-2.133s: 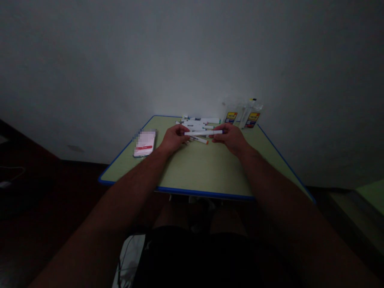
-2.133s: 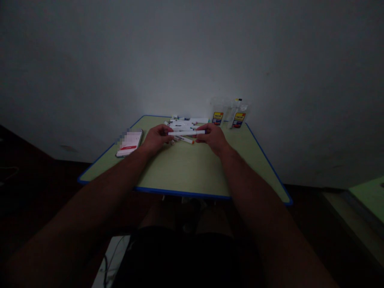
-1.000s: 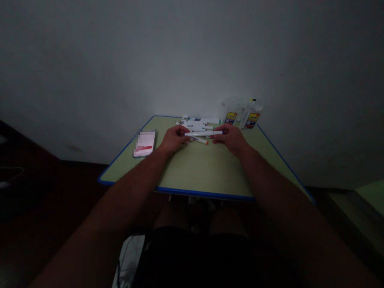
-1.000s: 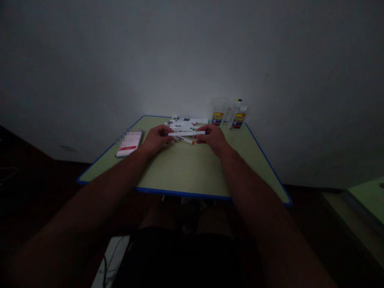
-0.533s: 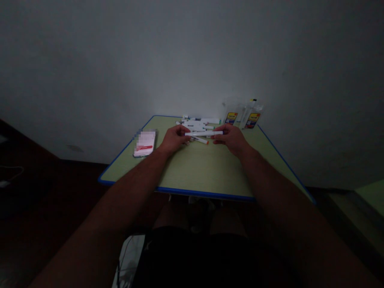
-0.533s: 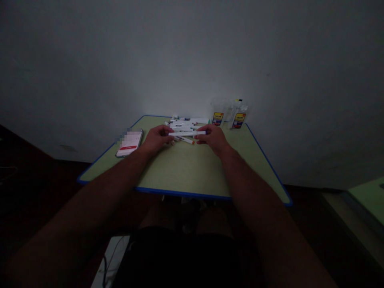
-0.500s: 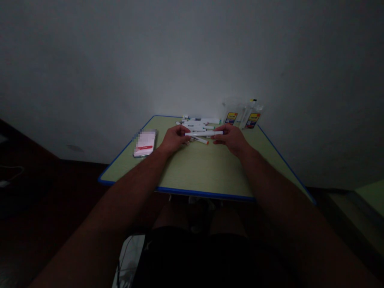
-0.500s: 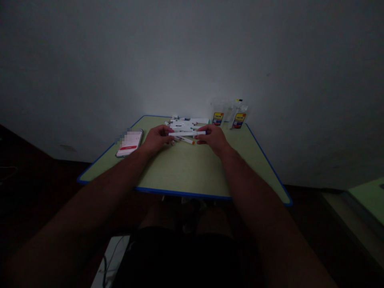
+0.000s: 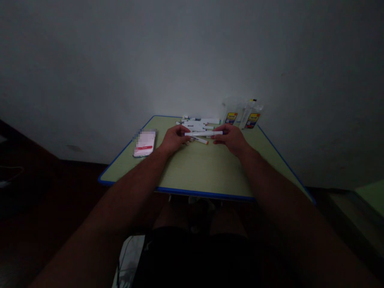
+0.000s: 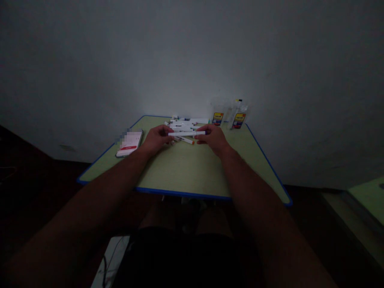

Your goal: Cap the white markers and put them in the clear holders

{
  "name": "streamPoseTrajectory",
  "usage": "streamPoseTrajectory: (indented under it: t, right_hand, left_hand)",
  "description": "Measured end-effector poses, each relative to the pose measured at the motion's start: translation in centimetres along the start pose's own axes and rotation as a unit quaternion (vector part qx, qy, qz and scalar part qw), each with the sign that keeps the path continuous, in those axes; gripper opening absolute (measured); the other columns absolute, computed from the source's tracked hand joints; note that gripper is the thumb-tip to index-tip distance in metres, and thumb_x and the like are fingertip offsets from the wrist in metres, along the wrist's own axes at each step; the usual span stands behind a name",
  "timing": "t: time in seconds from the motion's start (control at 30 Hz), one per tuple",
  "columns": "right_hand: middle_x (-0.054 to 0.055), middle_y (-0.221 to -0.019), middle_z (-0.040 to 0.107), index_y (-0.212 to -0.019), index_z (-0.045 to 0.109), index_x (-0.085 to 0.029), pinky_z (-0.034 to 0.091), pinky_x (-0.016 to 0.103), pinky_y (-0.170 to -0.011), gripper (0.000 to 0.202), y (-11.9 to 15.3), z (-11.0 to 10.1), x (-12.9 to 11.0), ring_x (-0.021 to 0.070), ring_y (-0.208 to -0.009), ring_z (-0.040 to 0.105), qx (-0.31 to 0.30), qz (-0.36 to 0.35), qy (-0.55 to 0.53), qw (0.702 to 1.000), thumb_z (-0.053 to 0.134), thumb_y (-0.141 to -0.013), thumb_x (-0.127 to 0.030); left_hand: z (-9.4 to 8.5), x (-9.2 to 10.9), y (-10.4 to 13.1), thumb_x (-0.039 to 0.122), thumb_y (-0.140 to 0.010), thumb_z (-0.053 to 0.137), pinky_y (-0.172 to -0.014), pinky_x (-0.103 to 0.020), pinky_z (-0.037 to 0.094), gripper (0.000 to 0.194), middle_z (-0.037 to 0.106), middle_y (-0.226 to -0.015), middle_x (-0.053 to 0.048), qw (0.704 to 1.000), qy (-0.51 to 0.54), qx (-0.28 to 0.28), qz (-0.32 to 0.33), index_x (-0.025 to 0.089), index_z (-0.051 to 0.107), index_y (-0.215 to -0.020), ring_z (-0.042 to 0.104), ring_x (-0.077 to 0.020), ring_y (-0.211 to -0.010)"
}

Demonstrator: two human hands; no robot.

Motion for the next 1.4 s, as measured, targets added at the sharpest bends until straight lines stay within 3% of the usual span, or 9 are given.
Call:
streamPoseTrajectory:
  t: [0.23, 0.57, 0.9, 1.4]
  right_hand:
    - [0.001, -0.077, 0.072, -0.083, 0.065, -0.019, 0.065, 0.031, -0.064, 0.035, 0.0, 0.1, 0.0, 0.0162, -0.069, 0.071, -0.007, -0.011, -0.005, 1.000, 0.090, -0.058, -0.015]
    - [0.001, -0.080, 0.073, -0.083, 0.067, -0.019, 0.065, 0.031, -0.064, 0.037, 0.1, 0.2, -0.3, 0.0151, -0.069, 0.070, -0.007, -0.018, -0.009, 1.000, 0.091, -0.055, -0.019]
    - [0.000, -0.083, 0.071, -0.089, 0.067, -0.020, 0.064, 0.030, -0.066, 0.038, 0.2, 0.3, -0.7, 0.0141, -0.071, 0.070, -0.002, -0.039, -0.003, 0.999, 0.089, -0.058, -0.024]
    - [0.000, -0.081, 0.071, -0.089, 0.067, -0.021, 0.063, 0.031, -0.067, 0.034, 0.2, 0.3, -0.7, 0.0148, -0.071, 0.071, 0.005, -0.026, -0.005, 1.000, 0.088, -0.063, -0.025]
  left_hand:
    - [0.1, -0.5, -0.2, 0.003, -0.062, 0.078, -0.056, -0.024, 0.046, 0.026, 0.064, -0.068, 0.003, 1.000, 0.009, -0.008, 0.003, 0.017, 0.068, -0.082, 0.057, -0.0094, -0.058]
    - [0.0, 0.3, 0.2, 0.004, -0.062, 0.077, -0.058, -0.024, 0.046, 0.026, 0.065, -0.070, 0.002, 1.000, -0.009, -0.004, -0.002, 0.017, 0.068, -0.082, 0.058, -0.0101, -0.061]
    - [0.3, 0.8, 0.7, 0.003, -0.062, 0.077, -0.057, -0.024, 0.047, 0.026, 0.066, -0.069, 0.002, 1.000, -0.002, -0.006, -0.016, 0.017, 0.067, -0.080, 0.057, -0.0101, -0.060]
    - [0.4, 0.0, 0.3, 0.006, -0.068, 0.075, -0.058, -0.025, 0.047, 0.021, 0.068, -0.068, 0.001, 1.000, 0.006, -0.020, -0.015, 0.016, 0.067, -0.084, 0.059, -0.0104, -0.057]
Point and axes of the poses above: each hand's wrist, its own y-axis away from the middle knuckle, its own z-axis out of the palm, x = y × z, the point moved 7 cm from there along -y, towards the middle knuckle
